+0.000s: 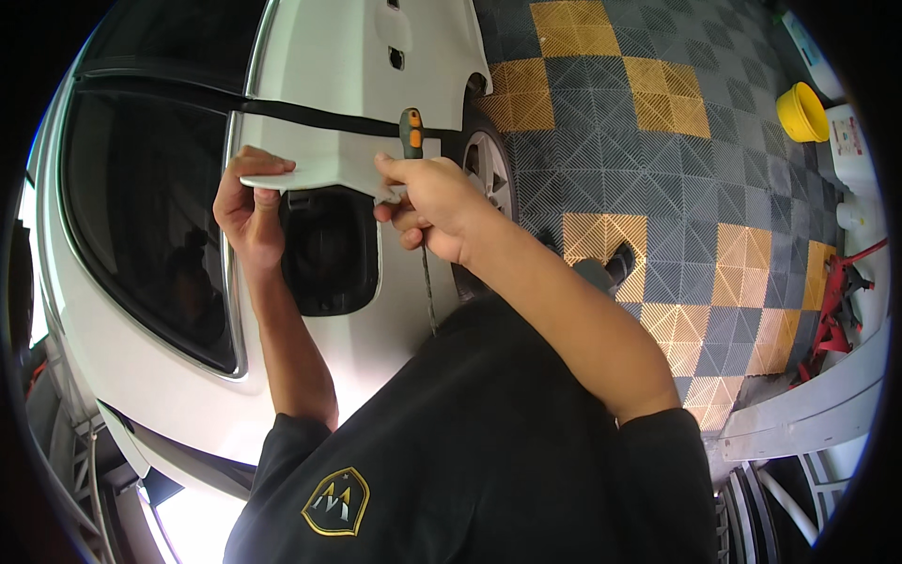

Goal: The person removes a white car door handle using a trim tool, wipes the door edge with a cloth, and then uses a screwdriver to work on the door handle area. The person retrieves tools from a toolbox and continues adjusting the door handle mechanism.

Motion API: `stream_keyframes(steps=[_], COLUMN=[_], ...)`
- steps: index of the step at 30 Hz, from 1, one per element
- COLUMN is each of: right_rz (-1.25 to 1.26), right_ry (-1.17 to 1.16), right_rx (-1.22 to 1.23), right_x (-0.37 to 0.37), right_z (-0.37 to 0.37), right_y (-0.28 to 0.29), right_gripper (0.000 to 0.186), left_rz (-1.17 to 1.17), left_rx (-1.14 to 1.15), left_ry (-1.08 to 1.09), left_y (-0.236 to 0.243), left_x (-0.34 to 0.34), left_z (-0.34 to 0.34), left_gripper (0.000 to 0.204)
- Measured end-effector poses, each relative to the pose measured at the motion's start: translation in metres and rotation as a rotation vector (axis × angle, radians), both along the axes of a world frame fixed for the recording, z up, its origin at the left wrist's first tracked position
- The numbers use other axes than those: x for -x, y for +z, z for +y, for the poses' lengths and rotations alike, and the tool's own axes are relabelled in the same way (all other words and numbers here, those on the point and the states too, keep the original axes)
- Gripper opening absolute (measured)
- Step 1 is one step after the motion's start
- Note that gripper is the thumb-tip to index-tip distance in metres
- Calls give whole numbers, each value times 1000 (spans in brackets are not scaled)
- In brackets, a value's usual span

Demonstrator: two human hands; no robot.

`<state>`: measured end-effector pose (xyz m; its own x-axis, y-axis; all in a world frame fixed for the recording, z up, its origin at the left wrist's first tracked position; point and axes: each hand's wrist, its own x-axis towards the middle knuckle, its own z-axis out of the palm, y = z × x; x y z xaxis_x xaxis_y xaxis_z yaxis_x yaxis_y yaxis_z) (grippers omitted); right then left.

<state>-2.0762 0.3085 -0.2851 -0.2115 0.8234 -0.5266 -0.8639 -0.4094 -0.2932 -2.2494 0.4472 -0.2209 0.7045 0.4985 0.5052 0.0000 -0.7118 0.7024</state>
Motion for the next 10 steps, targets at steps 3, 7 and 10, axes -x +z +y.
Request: stream_keyframes(steps=[3, 7, 10], right_rz=[85, 148, 151], right_ry=[-74, -143, -173], right_rx=[35, 84, 82], right_x=[18, 22, 24], right_z=[4, 7, 4], right_y=[5, 6, 7], right_gripper=[20, 21, 21], left_rz=[-5, -1, 48], left_rx=[13, 15, 11], left_ry=[13, 10, 18], left_y=[0, 0, 0], left_x=[3, 5, 9], left_z=[0, 0, 1], left_gripper=[26, 31, 35])
